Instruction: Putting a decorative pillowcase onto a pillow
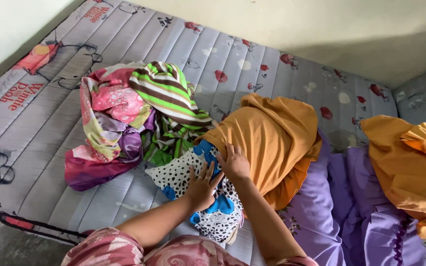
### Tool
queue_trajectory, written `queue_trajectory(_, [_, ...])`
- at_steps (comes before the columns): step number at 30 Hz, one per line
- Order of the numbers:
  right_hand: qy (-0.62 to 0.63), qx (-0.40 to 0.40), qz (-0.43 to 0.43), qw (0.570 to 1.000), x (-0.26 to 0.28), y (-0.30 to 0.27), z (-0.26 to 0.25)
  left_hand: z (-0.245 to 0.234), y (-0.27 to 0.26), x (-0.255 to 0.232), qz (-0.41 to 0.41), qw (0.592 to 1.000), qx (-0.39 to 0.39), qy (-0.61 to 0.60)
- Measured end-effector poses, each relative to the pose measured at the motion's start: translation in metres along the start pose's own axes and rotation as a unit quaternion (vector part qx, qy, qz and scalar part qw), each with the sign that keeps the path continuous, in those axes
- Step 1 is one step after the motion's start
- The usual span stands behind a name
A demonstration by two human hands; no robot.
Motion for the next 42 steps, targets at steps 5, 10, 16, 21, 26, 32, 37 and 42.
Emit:
queue_trajectory(5, [0.008,0.169,0.121,0.978,-0.024,-0.013,0.061,0.01,0.002,0.019,-0.033,0.992,0.114,-0.037])
queue_trajectory(10, [0.058,0.191,0.079,0.977,-0.007,-0.044,0.044,0.02,-0.002,0.046,-0.031,0.989,0.079,-0.121])
queue_trajectory(16, [0.205,0.223,0.078,0.95,0.023,-0.122,0.023,0.028,0.01,0.148,-0.195,0.886,-0.177,-0.382])
queue_trajectory(21, [0.373,0.32,0.142,0.859,0.037,-0.157,-0.001,0.004,0.092,0.157,-0.197,0.892,-0.241,-0.328])
queue_trajectory(26, [0.459,0.386,0.229,0.766,0.026,-0.156,-0.026,0.009,0.18,0.101,-0.16,0.829,-0.112,-0.524])
queue_trajectory(32, [0.445,0.247,0.111,0.854,-0.012,-0.102,-0.054,0.039,0.217,0.09,-0.292,0.896,0.015,-0.335])
queue_trajectory(37, [0.353,-0.136,0.269,0.886,-0.175,-0.081,-0.068,0.092,0.222,0.117,-0.337,0.882,0.028,-0.329])
queue_trajectory(42, [0.058,-0.199,0.335,0.919,-0.284,-0.086,-0.05,0.062,0.203,0.126,-0.284,0.865,-0.103,-0.399])
Point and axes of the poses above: each hand's wrist, its own y-axis towards the middle knuckle, its own z-axis out of the palm, x = y × z, the point moved 6 cm from there along y, towards the middle knuckle, and after that the axes turned 2 degrees about y, right-handed, at the moved point
